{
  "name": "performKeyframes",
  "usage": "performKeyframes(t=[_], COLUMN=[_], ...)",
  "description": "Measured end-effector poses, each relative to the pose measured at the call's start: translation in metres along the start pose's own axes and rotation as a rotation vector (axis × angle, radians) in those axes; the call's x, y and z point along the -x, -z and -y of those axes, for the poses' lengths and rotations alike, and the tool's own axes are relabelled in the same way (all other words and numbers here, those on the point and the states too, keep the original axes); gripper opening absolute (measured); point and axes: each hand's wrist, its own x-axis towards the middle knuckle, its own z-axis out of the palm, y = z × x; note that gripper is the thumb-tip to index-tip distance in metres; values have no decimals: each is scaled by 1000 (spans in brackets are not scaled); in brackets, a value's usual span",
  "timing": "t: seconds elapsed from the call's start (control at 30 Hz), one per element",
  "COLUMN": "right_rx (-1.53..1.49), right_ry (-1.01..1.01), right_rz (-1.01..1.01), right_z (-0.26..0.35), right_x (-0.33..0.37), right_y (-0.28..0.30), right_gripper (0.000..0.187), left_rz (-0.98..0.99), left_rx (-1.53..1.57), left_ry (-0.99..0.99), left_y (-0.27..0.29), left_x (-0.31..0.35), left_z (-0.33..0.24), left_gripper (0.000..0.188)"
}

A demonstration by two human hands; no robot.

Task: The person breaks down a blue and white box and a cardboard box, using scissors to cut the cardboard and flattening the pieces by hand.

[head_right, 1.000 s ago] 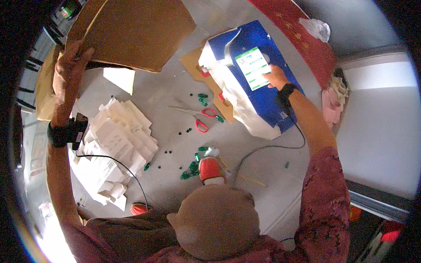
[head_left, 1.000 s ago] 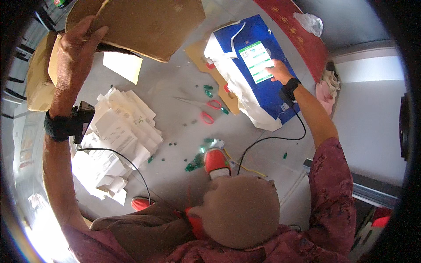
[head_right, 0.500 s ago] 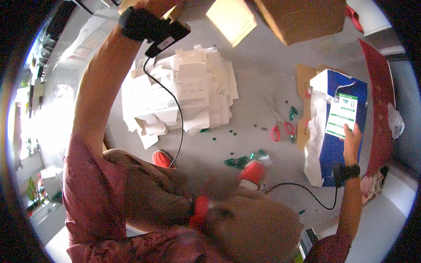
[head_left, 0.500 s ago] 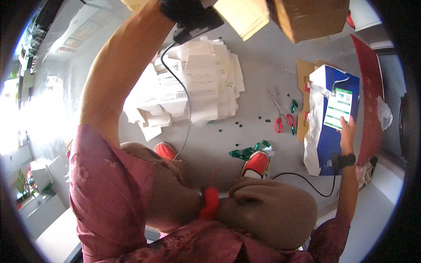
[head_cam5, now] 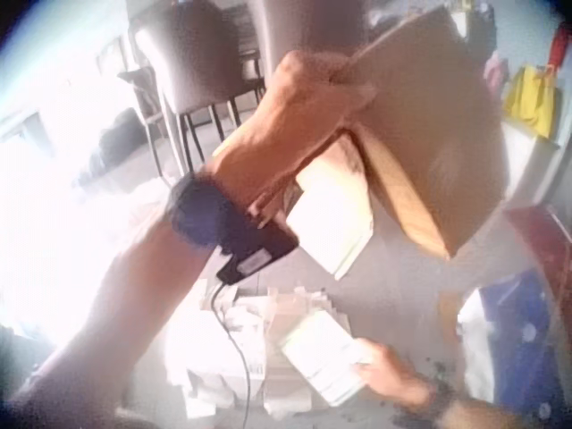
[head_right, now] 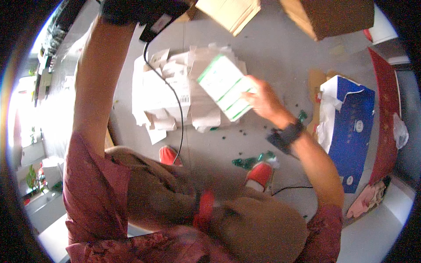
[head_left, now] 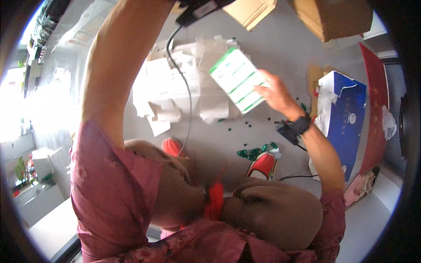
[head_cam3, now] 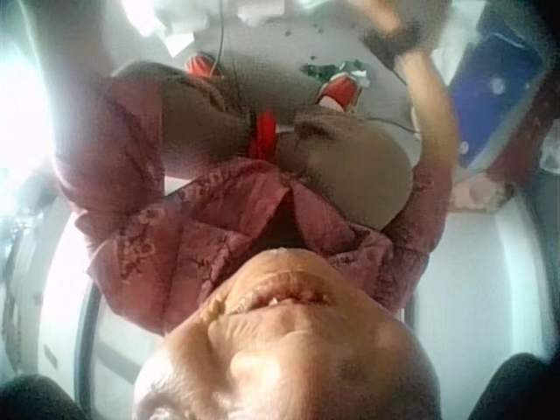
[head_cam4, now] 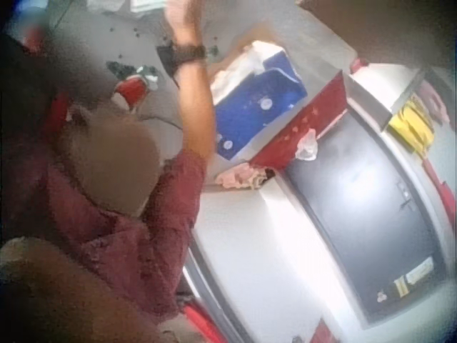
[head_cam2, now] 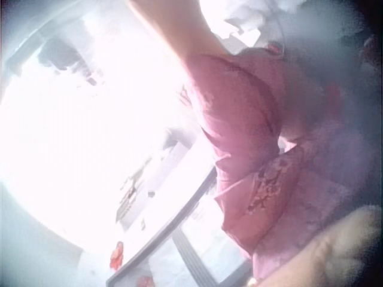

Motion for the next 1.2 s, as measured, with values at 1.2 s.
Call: performKeyframes(t=[1.2], right_rx=[-378], right_ry=[205], right_rz=[-624], right_z=[43], right_x=[73], right_y=[104], right_gripper=[45], left_rz=[458], left_rx=[-668], left_ry=[-640], left_y=[-55], left_x=[76], left_z=[-7], left_gripper=[29])
